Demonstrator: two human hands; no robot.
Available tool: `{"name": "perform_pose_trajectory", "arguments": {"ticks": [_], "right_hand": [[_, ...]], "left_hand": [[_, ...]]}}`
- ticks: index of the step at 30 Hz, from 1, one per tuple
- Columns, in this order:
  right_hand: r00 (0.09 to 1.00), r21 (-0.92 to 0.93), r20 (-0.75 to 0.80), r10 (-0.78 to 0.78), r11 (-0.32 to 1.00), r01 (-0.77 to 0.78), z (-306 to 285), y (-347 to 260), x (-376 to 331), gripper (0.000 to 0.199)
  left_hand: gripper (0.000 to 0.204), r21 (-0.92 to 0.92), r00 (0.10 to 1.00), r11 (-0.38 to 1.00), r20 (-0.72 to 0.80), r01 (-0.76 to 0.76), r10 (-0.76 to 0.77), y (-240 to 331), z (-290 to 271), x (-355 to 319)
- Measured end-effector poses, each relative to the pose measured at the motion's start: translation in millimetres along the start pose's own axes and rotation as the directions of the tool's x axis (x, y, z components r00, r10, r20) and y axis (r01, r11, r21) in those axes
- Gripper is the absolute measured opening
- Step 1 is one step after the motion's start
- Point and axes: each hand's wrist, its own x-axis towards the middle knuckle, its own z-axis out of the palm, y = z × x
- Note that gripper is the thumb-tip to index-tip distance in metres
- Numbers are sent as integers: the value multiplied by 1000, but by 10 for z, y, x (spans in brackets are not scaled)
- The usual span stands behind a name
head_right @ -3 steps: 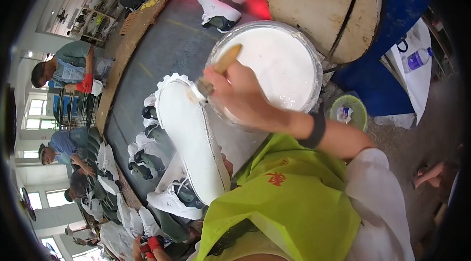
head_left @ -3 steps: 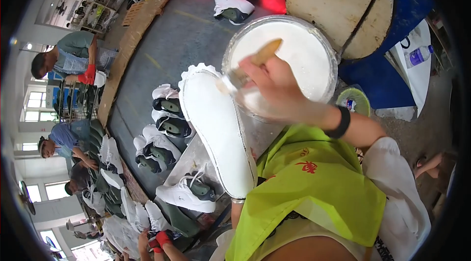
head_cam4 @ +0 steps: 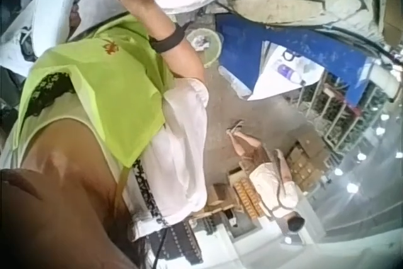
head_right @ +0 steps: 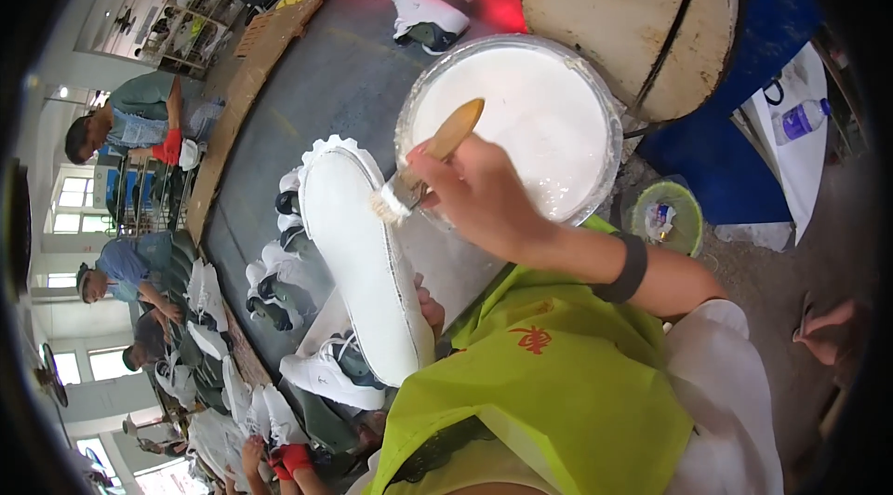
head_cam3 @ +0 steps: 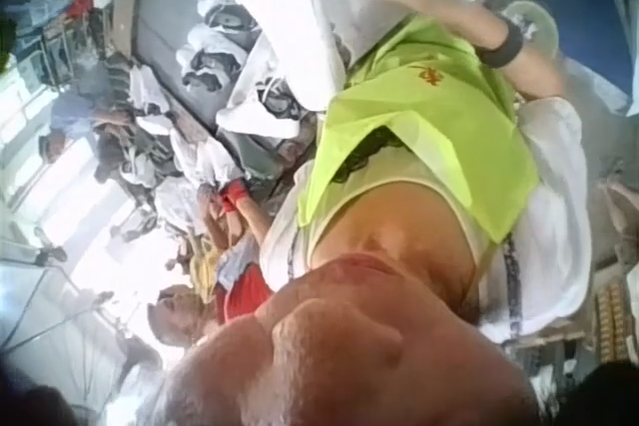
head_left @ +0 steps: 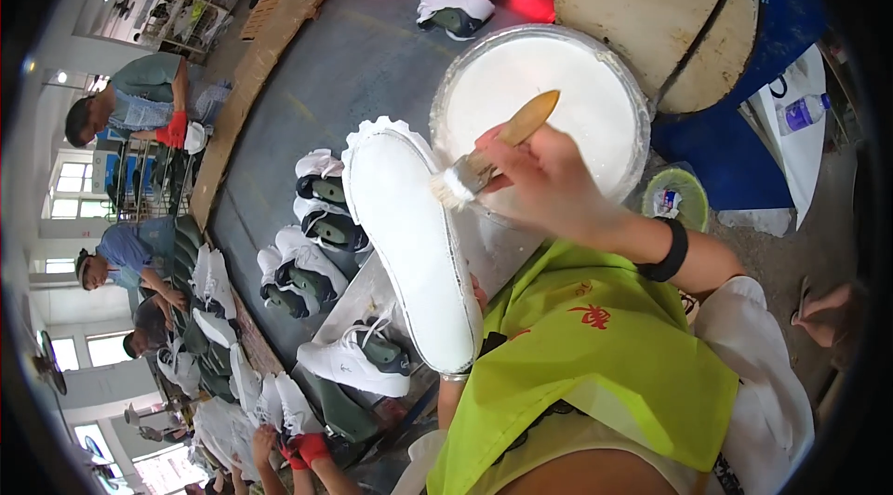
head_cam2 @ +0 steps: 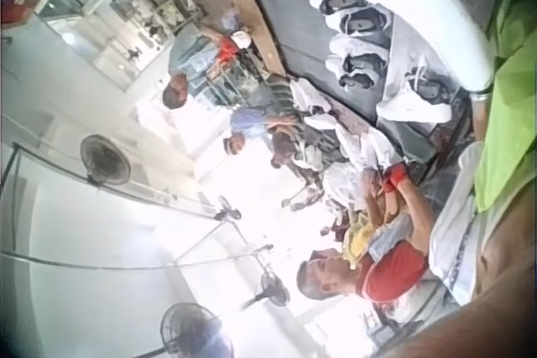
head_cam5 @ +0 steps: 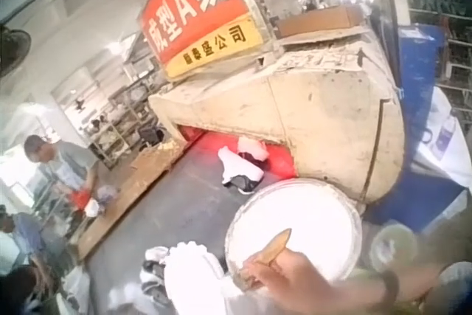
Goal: Apply adhesive to the undersides of shoe soles using a brush in a manufacturing line.
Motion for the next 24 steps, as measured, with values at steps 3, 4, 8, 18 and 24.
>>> {"name": "perform_pose_trajectory", "arguments": {"ticks": [3, 4, 8, 18, 24], "right_hand": [[972, -19, -167, -165, 986, 164, -247, -127, 134, 31], [971, -14, -171, -167, 986, 167, -200, -87, 223, 31], [977, 183, -162, -136, 969, 166, -14, 142, 282, 30], [946, 16, -292, -141, 988, 153, -408, -226, 175, 26], [924, 4, -361, -122, 991, 133, -404, -302, 589, 18]], "left_hand": [[45, 23, 892, 990, 432, 136, -133, -120, -97, 461], [49, -27, 900, 994, 427, 107, -86, -157, -156, 464], [61, -128, 851, 990, 525, 53, 22, -184, -437, 591], [52, -74, 900, 963, 343, -259, 268, 477, -249, 833], [48, 15, 898, 953, 338, -303, 281, 1140, 484, 1626]]}}
